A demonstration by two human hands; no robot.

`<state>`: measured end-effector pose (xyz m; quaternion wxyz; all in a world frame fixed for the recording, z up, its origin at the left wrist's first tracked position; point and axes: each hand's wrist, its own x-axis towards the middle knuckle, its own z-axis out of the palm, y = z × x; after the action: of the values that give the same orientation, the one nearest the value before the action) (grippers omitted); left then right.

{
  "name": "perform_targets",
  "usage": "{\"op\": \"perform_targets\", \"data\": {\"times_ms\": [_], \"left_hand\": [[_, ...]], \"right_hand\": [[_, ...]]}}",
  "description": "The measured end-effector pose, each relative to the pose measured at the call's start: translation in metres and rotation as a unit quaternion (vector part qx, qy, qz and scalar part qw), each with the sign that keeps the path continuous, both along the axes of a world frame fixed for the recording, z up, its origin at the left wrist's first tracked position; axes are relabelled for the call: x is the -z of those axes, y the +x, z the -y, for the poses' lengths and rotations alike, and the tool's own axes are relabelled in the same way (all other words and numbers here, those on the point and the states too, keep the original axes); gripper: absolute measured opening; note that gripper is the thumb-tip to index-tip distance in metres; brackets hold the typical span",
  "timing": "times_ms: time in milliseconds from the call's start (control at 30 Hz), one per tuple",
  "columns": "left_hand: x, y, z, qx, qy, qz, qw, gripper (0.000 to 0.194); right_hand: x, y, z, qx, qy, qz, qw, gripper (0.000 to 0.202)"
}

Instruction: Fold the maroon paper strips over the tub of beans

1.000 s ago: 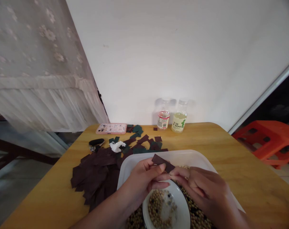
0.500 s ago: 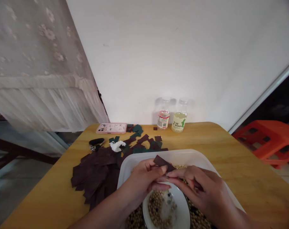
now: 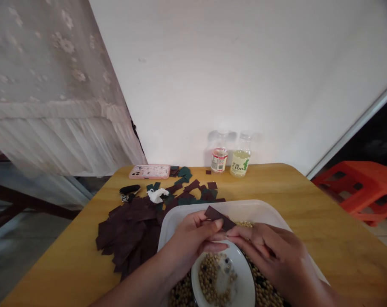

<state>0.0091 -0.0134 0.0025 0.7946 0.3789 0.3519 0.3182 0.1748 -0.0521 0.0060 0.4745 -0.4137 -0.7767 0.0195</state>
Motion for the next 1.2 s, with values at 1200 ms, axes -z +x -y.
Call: {"op": "perform_targets", "data": {"times_ms": [1200], "left_hand": [[0.0004, -0.0011, -0.0020, 0.003, 0.002, 0.011, 1.000, 0.017]], "right_hand": [[0.0048, 0.0007, -0.0016, -0.028, -0.050, -0.029, 0.998, 0.030]]}}
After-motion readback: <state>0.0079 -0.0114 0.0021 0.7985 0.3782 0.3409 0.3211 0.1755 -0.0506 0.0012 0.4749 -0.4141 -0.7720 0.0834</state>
